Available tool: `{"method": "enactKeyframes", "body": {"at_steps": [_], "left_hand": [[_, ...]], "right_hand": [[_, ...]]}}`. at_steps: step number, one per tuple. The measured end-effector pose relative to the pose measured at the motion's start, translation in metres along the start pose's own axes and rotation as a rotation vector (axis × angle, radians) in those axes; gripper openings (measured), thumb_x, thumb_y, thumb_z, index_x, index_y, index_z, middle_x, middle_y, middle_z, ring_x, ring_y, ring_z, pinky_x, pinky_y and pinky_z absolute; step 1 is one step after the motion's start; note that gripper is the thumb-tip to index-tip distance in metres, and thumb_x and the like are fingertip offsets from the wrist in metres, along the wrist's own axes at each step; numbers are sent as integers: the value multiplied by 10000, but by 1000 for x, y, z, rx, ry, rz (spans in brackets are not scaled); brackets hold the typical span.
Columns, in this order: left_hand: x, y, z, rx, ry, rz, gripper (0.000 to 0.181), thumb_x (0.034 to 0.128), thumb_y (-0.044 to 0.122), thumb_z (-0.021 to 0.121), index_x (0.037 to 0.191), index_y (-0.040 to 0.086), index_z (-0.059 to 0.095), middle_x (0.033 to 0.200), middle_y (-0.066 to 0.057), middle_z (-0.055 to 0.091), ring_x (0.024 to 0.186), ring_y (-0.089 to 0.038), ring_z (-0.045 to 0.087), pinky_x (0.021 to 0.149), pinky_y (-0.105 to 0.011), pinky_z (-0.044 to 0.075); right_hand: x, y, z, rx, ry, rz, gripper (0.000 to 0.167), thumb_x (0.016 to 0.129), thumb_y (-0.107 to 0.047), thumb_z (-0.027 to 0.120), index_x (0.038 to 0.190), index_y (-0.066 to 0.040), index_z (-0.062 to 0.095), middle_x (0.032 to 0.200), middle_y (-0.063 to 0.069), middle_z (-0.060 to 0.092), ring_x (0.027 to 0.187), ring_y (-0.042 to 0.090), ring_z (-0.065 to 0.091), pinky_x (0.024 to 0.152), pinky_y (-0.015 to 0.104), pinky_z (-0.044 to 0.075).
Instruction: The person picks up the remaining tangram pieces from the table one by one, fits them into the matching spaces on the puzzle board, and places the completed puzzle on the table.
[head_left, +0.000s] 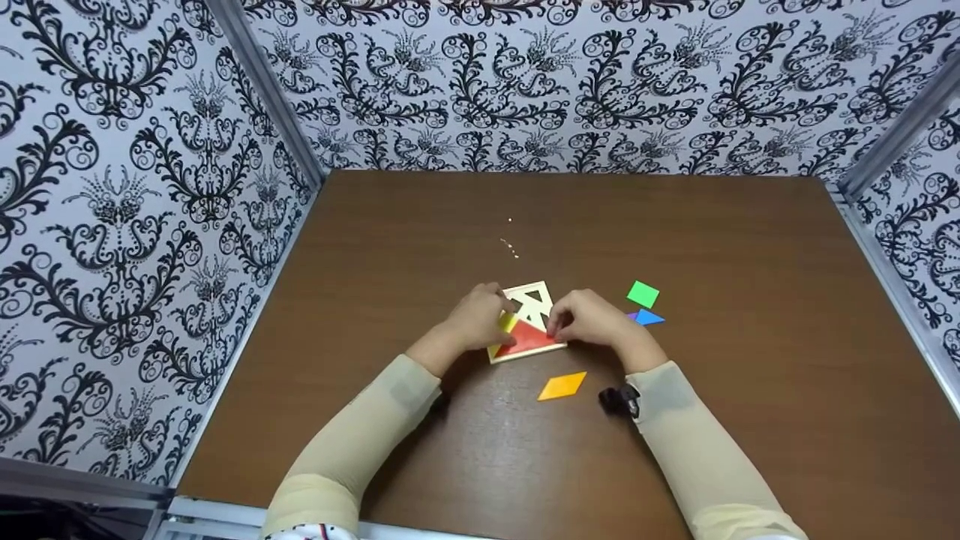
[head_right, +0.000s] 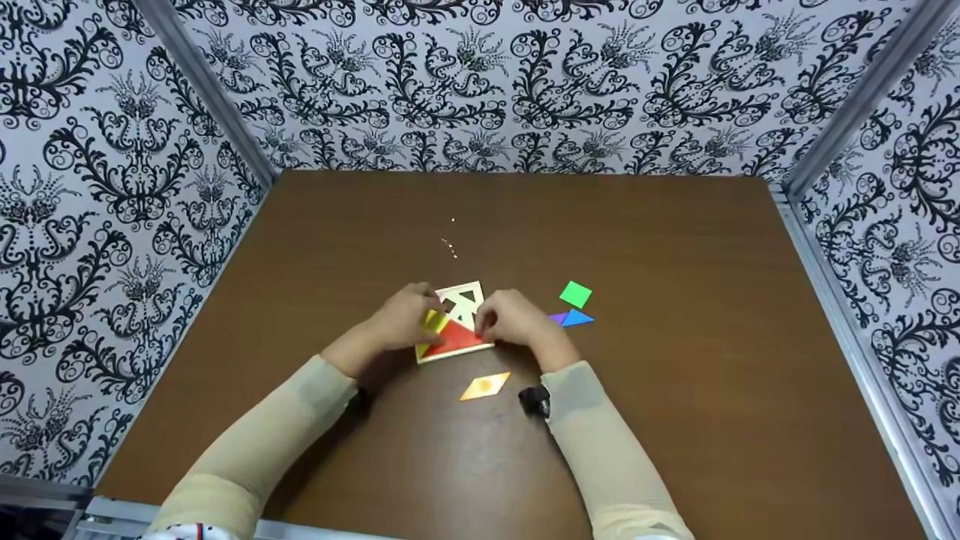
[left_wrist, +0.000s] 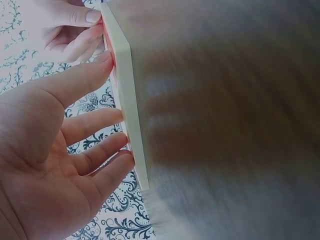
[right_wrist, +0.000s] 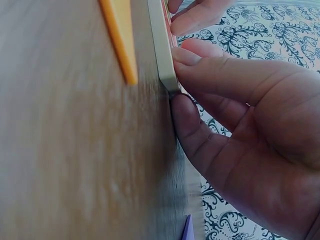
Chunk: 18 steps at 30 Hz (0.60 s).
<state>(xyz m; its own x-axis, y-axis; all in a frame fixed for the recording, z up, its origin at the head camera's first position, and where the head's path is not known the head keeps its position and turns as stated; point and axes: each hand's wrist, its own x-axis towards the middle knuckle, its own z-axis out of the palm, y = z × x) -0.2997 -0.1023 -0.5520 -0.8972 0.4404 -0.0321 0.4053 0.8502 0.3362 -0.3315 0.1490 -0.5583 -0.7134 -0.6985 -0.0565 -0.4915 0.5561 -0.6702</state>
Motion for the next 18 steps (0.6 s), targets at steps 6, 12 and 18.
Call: {"method": "enactKeyframes", "body": {"at_steps": [6, 12, 18], "left_hand": [[-8, 4, 1, 18, -2, -8, 409, 815, 352, 914, 1143, 126, 819, 1245, -92, 705, 1200, -301, 636, 1013, -446, 558], [-10, 6, 1, 50, 14, 78, 299, 878, 297, 871, 1122, 130, 830, 1200, -63, 785, 1245, -313, 663, 1106, -448, 517], [-9, 1, 2, 57, 16, 119, 171, 891, 270, 859, 1014, 152, 844, 1054, 3, 820, 1255, -289, 667, 1125, -436, 496]], "right_hand": [[0, 2, 4, -8, 3, -16, 129, 833, -40, 860, 840, -163, 822, 808, -26, 778, 731, 54, 649, 696, 235, 546], [0, 2, 2, -18, 17, -13, 131, 829, -47, 867, 827, -167, 815, 798, -29, 772, 723, 57, 645, 695, 244, 546], [-1, 0, 0, -32, 26, -6, 139, 840, -55, 864, 812, -178, 806, 783, -35, 757, 710, 64, 627, 681, 255, 538]]}}
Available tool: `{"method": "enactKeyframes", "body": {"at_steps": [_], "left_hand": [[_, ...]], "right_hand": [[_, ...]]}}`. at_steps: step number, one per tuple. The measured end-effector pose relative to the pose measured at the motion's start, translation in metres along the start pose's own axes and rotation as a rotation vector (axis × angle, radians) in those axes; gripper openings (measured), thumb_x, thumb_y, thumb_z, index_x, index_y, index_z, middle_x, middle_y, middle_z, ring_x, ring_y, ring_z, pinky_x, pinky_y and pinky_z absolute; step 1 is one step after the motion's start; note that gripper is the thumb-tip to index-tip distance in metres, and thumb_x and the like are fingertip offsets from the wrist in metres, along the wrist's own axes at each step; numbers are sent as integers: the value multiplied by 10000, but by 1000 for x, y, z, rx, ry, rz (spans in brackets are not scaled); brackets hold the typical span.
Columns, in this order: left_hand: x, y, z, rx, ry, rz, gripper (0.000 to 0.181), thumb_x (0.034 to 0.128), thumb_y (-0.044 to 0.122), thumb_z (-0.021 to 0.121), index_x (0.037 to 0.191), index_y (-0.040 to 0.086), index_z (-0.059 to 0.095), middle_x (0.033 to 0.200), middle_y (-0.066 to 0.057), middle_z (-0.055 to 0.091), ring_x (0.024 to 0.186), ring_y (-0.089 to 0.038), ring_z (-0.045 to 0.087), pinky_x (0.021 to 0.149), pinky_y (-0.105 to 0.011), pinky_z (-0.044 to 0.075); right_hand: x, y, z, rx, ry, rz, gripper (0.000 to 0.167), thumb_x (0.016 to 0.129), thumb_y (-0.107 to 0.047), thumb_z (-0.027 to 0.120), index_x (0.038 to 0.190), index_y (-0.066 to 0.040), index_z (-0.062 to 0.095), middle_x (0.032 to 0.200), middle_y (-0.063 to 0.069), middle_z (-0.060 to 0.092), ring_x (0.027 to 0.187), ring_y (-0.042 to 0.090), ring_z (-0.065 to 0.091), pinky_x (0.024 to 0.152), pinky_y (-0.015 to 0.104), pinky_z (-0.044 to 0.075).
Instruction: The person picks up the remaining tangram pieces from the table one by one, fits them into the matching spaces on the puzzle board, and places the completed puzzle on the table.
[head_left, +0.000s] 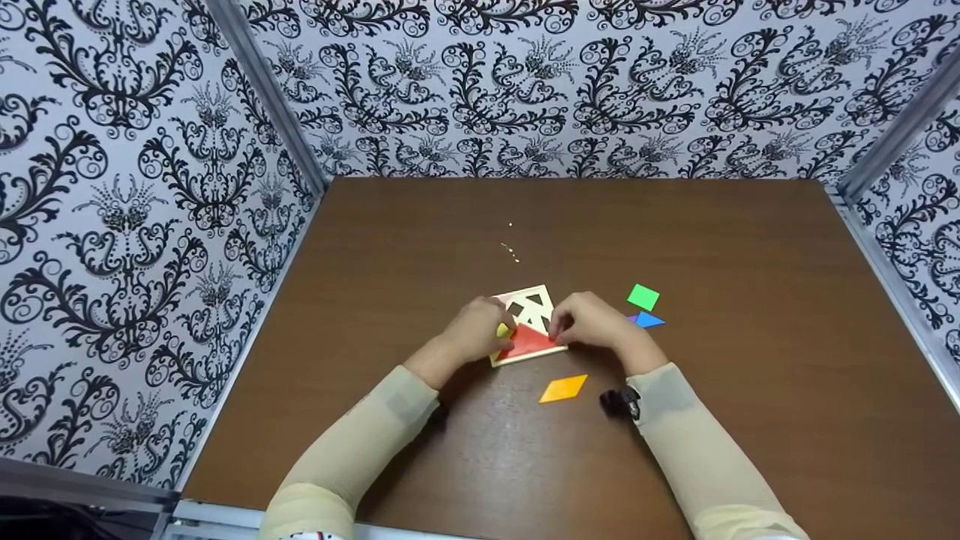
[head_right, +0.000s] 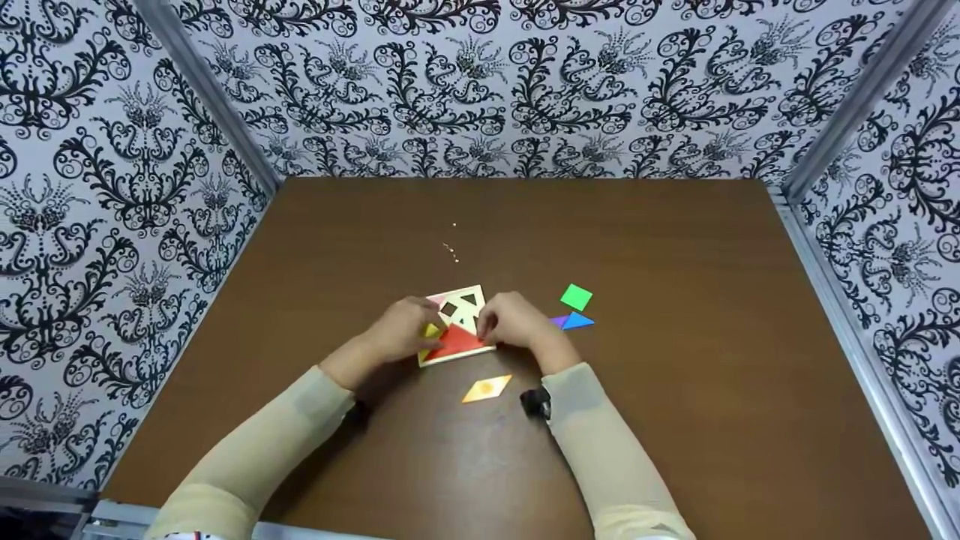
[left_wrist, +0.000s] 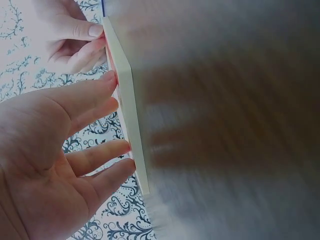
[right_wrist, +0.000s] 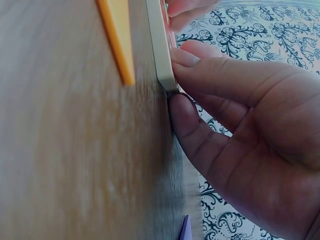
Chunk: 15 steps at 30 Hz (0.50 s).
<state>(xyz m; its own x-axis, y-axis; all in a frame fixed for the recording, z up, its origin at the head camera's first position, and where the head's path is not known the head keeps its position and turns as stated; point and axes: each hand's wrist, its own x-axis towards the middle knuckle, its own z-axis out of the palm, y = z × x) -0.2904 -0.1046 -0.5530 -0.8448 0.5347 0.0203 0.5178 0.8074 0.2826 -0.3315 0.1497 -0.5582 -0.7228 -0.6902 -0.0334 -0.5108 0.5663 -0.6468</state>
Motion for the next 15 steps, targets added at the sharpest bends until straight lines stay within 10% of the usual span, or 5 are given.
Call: {"method": "enactKeyframes", "body": {"at_steps": [8, 15], "left_hand": [[-4, -5, 0, 5, 19, 125, 137, 907, 189, 834, 1016, 111, 858, 1013, -15, 833, 1224, -312, 690, 1121, -487, 477], [-10, -8, 0, -25, 29, 109, 181, 912, 197, 842, 1062, 98, 857, 1113, -59, 825, 1299, -355, 655, 1148, -513, 476]], "right_hand": [[0, 1, 0, -3, 7, 1, 148, 824, -37, 853, 803, -175, 804, 776, -45, 756, 705, 60, 621, 673, 242, 524], [1, 1, 1, -5, 7, -8, 129, 828, -50, 863, 817, -168, 813, 783, -38, 763, 712, 56, 622, 679, 250, 528]]}}
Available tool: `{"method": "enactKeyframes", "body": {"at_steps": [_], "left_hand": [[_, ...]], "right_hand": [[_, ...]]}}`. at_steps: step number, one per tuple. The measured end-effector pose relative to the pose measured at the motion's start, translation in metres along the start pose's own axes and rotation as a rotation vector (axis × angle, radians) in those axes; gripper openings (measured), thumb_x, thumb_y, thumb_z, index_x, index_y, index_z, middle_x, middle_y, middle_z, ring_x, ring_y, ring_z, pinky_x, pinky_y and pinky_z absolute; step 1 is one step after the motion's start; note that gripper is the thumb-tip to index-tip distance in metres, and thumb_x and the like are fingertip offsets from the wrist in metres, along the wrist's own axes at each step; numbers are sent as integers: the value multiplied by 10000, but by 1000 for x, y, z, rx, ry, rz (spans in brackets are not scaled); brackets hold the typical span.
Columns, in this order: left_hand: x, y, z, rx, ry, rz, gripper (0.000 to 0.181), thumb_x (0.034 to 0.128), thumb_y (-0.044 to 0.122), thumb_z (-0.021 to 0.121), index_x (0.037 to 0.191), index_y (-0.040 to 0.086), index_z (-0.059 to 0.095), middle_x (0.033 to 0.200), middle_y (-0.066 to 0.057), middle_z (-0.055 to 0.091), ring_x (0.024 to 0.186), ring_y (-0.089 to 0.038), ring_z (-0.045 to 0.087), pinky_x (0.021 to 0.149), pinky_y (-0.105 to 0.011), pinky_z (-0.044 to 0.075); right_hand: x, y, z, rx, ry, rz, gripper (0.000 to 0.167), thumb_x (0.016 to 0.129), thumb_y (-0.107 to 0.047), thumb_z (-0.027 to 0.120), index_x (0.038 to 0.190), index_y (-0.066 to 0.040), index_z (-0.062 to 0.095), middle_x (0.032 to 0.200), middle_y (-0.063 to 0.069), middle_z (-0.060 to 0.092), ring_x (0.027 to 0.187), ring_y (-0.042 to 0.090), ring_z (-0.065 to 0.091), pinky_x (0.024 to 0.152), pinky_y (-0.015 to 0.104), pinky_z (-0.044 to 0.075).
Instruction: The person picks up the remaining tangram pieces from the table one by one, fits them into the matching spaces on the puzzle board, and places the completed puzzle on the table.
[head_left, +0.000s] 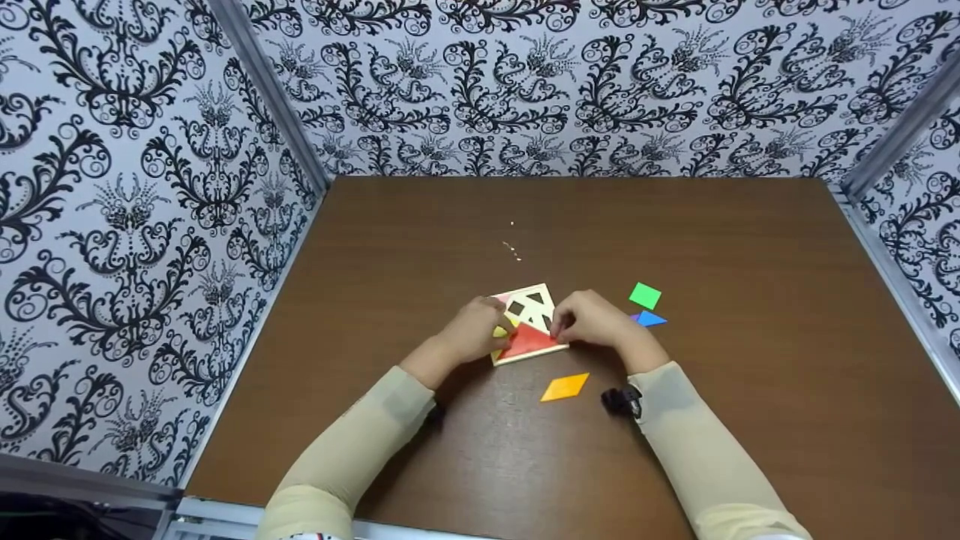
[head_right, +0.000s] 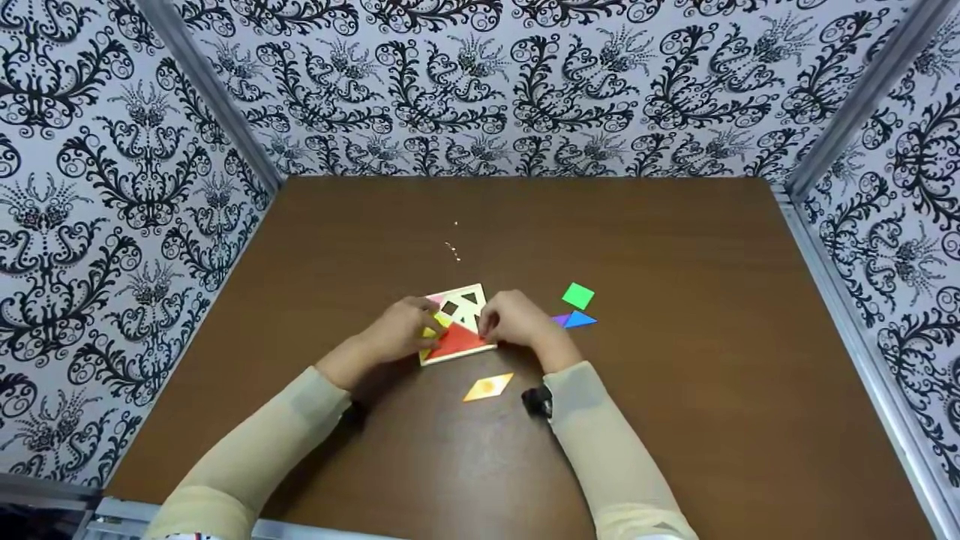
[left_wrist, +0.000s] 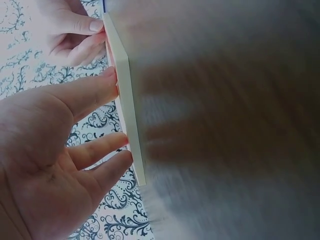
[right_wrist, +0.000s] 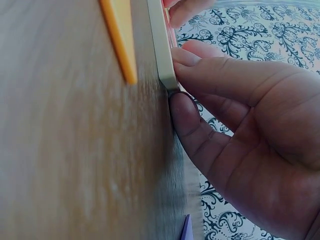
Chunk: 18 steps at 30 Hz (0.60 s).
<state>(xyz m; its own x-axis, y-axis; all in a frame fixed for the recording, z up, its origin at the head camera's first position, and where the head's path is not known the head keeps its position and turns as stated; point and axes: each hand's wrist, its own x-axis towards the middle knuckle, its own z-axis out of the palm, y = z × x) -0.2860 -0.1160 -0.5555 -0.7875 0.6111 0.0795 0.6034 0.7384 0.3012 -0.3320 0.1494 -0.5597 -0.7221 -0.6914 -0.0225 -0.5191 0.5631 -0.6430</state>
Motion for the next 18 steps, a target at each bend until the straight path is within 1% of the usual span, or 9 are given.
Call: {"method": "enactKeyframes", "body": {"at_steps": [8, 12, 15, 18], "left_hand": [[0, 0, 0, 8, 8, -33, 190, 909, 233, 849, 1061, 120, 861, 1109, -43, 826, 1298, -328, 657, 1150, -478, 483], [-1, 1, -1, 9, -1, -56, 184, 915, 247, 847, 1059, 132, 863, 1116, -28, 826, 1306, -312, 651, 1150, -475, 482], [-1, 1, -2, -1, 1, -66, 185, 916, 246, 845, 1063, 135, 862, 1147, -52, 817, 1297, -322, 647, 1127, -490, 497], [-3, 1, -3, -11, 0, -75, 190, 915, 246, 845, 1069, 135, 861, 1187, -83, 804, 1290, -334, 644, 1114, -498, 503]], "right_hand": [[0, 2, 0, 19, 14, 11, 138, 828, -56, 869, 812, -183, 815, 787, -40, 768, 719, 63, 637, 684, 248, 537], [-1, 4, 1, 41, 18, 10, 141, 833, -50, 861, 817, -181, 815, 792, -40, 768, 718, 62, 633, 670, 239, 534], [-2, 6, -1, 65, 31, 3, 136, 841, -47, 855, 823, -177, 816, 796, -36, 775, 709, 56, 637, 656, 231, 535], [-4, 6, -7, 95, 55, 14, 81, 861, -68, 856, 854, -143, 827, 814, -8, 786, 700, 70, 642, 653, 240, 540]]}}
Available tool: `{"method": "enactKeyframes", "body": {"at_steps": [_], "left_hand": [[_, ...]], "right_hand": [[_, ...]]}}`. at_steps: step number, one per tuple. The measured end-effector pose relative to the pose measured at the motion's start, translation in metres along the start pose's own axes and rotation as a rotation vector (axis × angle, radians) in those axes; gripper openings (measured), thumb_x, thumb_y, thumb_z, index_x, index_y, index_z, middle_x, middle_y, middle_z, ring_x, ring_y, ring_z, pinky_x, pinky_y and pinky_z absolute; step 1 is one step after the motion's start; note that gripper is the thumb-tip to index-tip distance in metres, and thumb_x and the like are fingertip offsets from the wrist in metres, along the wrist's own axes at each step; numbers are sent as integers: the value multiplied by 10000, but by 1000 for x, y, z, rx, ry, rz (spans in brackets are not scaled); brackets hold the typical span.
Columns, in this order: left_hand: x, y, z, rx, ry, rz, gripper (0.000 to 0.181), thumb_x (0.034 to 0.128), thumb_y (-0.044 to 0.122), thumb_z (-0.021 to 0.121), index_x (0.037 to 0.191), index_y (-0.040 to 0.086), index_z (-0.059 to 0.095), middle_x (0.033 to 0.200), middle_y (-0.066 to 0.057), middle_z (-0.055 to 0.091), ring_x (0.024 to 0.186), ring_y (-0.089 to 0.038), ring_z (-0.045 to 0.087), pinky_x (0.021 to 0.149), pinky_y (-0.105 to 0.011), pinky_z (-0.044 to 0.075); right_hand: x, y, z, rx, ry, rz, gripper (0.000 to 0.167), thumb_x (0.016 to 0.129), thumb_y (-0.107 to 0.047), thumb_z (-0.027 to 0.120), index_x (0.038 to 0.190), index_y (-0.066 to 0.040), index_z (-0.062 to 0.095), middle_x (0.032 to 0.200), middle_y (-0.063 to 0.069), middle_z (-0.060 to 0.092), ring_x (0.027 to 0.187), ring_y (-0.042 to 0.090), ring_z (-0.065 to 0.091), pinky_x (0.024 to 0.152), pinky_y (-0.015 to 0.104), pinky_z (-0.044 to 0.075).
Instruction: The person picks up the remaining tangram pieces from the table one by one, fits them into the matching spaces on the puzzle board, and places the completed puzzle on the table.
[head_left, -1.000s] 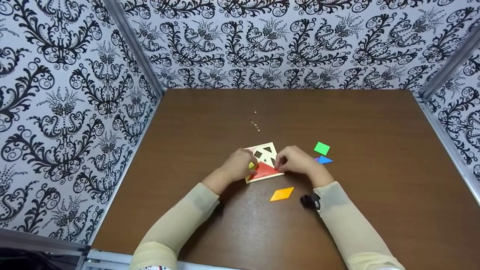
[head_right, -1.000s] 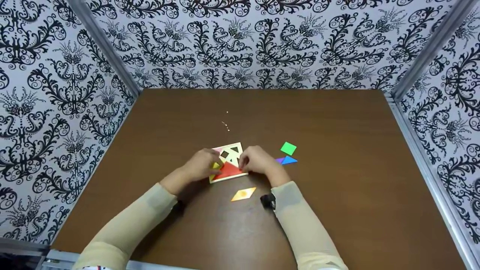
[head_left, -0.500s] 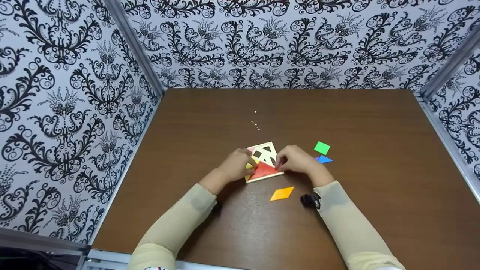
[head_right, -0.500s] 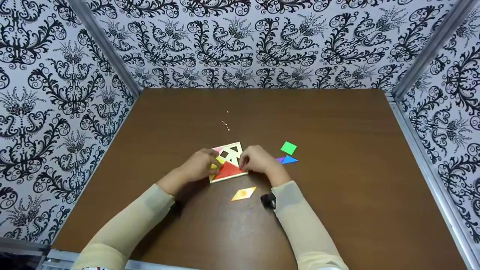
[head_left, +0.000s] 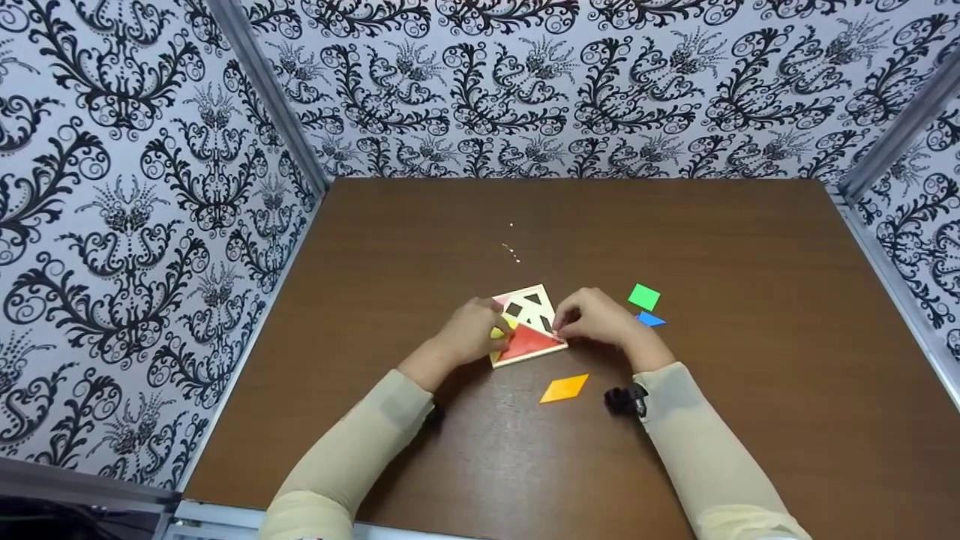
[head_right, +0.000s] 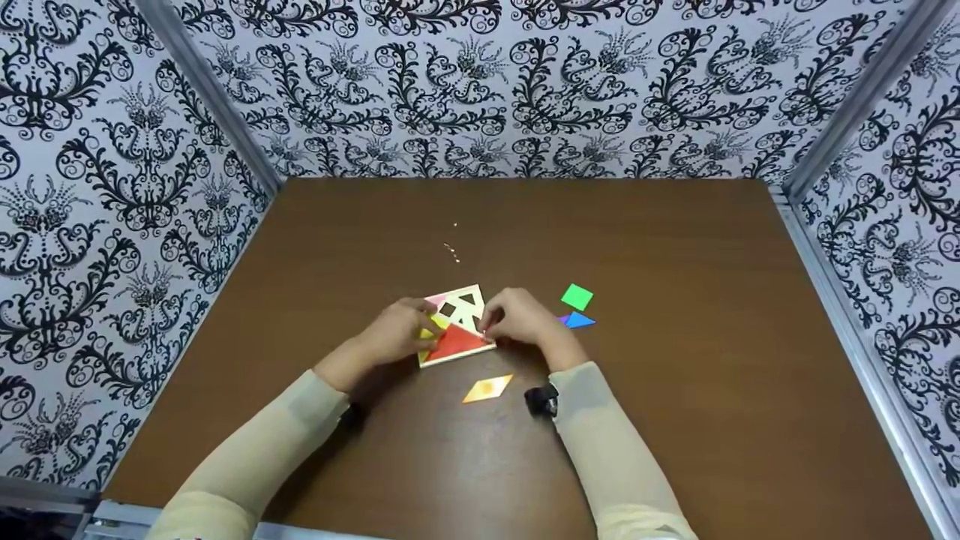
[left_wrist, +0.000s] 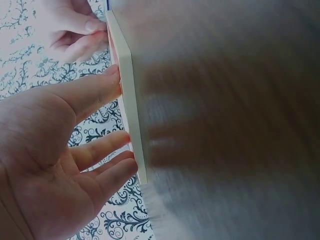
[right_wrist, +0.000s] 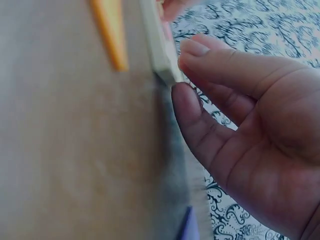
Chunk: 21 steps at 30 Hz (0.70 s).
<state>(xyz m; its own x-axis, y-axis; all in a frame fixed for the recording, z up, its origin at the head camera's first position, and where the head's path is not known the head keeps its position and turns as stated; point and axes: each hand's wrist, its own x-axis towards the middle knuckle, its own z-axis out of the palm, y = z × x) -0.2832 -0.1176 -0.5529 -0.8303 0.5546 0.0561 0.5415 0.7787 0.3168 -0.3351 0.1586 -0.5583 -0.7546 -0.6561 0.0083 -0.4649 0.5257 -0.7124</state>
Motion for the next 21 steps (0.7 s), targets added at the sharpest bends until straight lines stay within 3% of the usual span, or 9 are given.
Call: {"method": "enactKeyframes", "body": {"at_steps": [5, 11, 21], "left_hand": [[-2, -2, 3, -2, 7, -9, 181, 907, 242, 854, 1046, 126, 863, 1227, -125, 779, 1280, -338, 646, 1109, -474, 508], [-2, -5, 3, -31, 23, -9, 174, 899, 219, 859, 1026, 101, 861, 1228, -151, 770, 1273, -353, 644, 1113, -482, 503], [5, -2, 5, -34, -6, -38, 192, 909, 243, 850, 1074, 144, 861, 1271, -129, 760, 1306, -332, 621, 1124, -470, 496]], "right_hand": [[-12, -6, -21, 14, 74, 27, 24, 890, -109, 854, 894, -104, 830, 857, 17, 795, 743, 125, 645, 688, 275, 542], [-28, -15, -43, -27, 139, 66, 70, 914, -134, 830, 919, -65, 819, 873, -9, 790, 808, 152, 657, 754, 286, 542], [-57, -3, -67, -111, 138, 119, 47, 915, -105, 827, 886, -142, 827, 883, 8, 793, 806, 150, 643, 736, 278, 538]]}}
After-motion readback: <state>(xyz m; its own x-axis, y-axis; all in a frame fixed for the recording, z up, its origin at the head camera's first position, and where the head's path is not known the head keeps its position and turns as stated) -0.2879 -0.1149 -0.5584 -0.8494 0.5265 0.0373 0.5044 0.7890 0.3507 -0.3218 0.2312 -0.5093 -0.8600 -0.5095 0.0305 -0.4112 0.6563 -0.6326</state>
